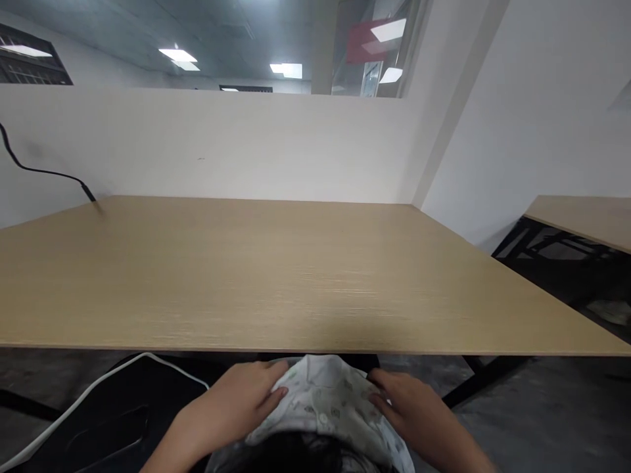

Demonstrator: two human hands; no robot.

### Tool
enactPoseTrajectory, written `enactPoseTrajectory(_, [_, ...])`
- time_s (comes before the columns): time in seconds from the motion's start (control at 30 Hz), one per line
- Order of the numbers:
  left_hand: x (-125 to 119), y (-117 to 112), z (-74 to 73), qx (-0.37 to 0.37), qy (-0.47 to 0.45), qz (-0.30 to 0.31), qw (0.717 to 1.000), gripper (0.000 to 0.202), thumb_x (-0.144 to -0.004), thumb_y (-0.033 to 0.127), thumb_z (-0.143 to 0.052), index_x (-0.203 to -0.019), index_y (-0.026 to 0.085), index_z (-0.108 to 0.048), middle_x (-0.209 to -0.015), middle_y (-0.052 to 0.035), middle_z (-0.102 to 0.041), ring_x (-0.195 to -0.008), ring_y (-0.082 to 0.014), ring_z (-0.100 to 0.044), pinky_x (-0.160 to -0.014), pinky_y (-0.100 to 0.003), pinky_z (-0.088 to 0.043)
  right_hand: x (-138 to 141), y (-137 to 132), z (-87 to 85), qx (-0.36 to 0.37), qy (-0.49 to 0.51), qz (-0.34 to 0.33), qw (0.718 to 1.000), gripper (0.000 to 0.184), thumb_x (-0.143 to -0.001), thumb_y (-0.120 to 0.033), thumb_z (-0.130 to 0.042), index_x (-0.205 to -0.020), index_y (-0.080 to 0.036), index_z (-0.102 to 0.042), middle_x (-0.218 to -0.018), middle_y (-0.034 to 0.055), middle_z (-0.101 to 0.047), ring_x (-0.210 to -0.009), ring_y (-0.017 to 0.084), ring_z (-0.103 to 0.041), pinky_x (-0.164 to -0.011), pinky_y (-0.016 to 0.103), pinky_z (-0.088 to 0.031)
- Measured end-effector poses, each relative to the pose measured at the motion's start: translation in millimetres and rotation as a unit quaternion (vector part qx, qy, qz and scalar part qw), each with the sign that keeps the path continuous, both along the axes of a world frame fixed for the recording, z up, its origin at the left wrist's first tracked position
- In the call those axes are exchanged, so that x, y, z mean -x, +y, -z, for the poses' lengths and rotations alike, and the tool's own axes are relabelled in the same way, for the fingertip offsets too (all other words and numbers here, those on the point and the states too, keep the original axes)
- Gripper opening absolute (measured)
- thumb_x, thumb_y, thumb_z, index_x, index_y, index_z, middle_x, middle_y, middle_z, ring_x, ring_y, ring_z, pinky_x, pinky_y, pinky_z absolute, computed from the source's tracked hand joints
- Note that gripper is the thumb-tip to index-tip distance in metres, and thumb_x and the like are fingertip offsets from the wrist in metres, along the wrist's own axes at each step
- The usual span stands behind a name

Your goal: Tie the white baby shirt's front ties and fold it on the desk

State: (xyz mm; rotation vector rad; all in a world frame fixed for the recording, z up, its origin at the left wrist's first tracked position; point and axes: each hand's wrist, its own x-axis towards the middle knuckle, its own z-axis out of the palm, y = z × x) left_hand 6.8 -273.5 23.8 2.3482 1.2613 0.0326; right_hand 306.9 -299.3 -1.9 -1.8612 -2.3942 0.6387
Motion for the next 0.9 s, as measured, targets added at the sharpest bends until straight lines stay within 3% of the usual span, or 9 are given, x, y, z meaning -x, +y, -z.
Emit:
enactPoseTrajectory(0.1, [-16,7,24.7,0.031,0.129,-0.009,0.991,0.035,-0.096,0.028,-0.040,-0.116,0.014,-0.066,-0.105,-0.0166,-0.072,-0.097,-0.0341,-0.070,-0.083,-0.042,-0.052,17,10,25.1,0.016,-0.054,0.005,0.998,0.030,-0.091,-0.015,-0.042,-0.104,-0.017,-0.069,-0.106,0.0139,-0.073,-0.103,0.031,-0.067,-0.082,0.037,-0.048])
enactPoseTrajectory(0.17, [-24,15,37.0,0.023,0.168,-0.051,0.984,0.039,-0.097,0.025,-0.038,-0.119,0.010,-0.065,-0.105,-0.0201,-0.072,-0.099,-0.0358,-0.069,-0.084,-0.044,-0.052,22,19,41.2,0.020,-0.076,0.021,0.997,0.034,-0.092,-0.013,-0.041,-0.109,-0.016,-0.070,-0.106,0.0157,-0.074,-0.104,0.031,-0.068,-0.084,0.037,-0.049])
enactPoseTrajectory(0.3, [-24,31,49.9,-0.009,0.224,-0.165,0.961,0.038,-0.093,0.019,-0.043,-0.121,0.004,-0.064,-0.112,-0.0250,-0.070,-0.108,-0.0375,-0.066,-0.089,-0.047,-0.051,20,34,65.0,0.017,-0.128,0.083,0.988,0.037,-0.093,-0.018,-0.046,-0.124,-0.012,-0.065,-0.116,0.0199,-0.070,-0.110,0.034,-0.065,-0.088,0.041,-0.050])
enactPoseTrajectory(0.37, [-19,35,52.7,-0.026,0.219,-0.182,0.958,0.038,-0.089,0.017,-0.049,-0.123,0.004,-0.064,-0.122,-0.0256,-0.066,-0.119,-0.0377,-0.060,-0.098,-0.048,-0.046,19,38,68.4,0.001,-0.120,0.092,0.988,0.042,-0.092,-0.019,-0.048,-0.132,-0.013,-0.060,-0.131,0.0199,-0.064,-0.121,0.036,-0.058,-0.095,0.045,-0.047])
enactPoseTrajectory(0.43, [-16,35,55.2,-0.032,0.167,-0.150,0.974,0.038,-0.090,0.019,-0.051,-0.124,0.009,-0.064,-0.127,-0.0224,-0.064,-0.123,-0.0360,-0.057,-0.103,-0.047,-0.043,24,38,65.5,-0.023,-0.060,0.063,0.996,0.046,-0.093,-0.020,-0.046,-0.138,-0.014,-0.056,-0.141,0.0178,-0.057,-0.130,0.034,-0.051,-0.104,0.046,-0.041])
enactPoseTrajectory(0.53, [-19,28,61.0,-0.009,0.007,-0.017,1.000,0.036,-0.094,0.027,-0.047,-0.126,0.020,-0.062,-0.132,-0.0122,-0.062,-0.123,-0.0292,-0.057,-0.105,-0.042,-0.042,38,34,55.2,-0.039,0.090,-0.035,0.995,0.046,-0.096,-0.021,-0.040,-0.140,-0.017,-0.054,-0.145,0.0129,-0.054,-0.135,0.026,-0.047,-0.112,0.041,-0.035])
enactPoseTrajectory(0.63, [-27,21,68.5,0.017,-0.103,0.086,0.991,0.039,-0.095,0.027,-0.046,-0.132,0.025,-0.056,-0.137,-0.0075,-0.058,-0.124,-0.0244,-0.054,-0.107,-0.037,-0.041,51,28,49.2,-0.011,0.187,-0.116,0.975,0.043,-0.097,-0.021,-0.039,-0.135,-0.018,-0.057,-0.142,0.0103,-0.057,-0.131,0.020,-0.050,-0.112,0.034,-0.036])
enactPoseTrajectory(0.73, [-30,21,70.9,0.033,-0.117,0.099,0.988,0.032,-0.094,0.027,-0.047,-0.123,0.024,-0.060,-0.126,-0.0067,-0.061,-0.114,-0.0234,-0.058,-0.100,-0.035,-0.044,54,25,51.1,0.001,0.200,-0.108,0.974,0.034,-0.095,-0.021,-0.043,-0.122,-0.018,-0.064,-0.129,0.0099,-0.064,-0.122,0.021,-0.055,-0.107,0.034,-0.040])
enactPoseTrajectory(0.9, [-27,26,64.2,0.048,-0.116,0.080,0.989,0.014,-0.090,0.029,-0.056,-0.102,0.024,-0.062,-0.109,-0.0027,-0.063,-0.103,-0.0217,-0.058,-0.087,-0.029,-0.045,51,27,57.3,-0.040,0.218,-0.078,0.972,0.015,-0.089,-0.016,-0.052,-0.094,-0.021,-0.065,-0.108,0.0059,-0.065,-0.113,0.021,-0.055,-0.097,0.032,-0.042])
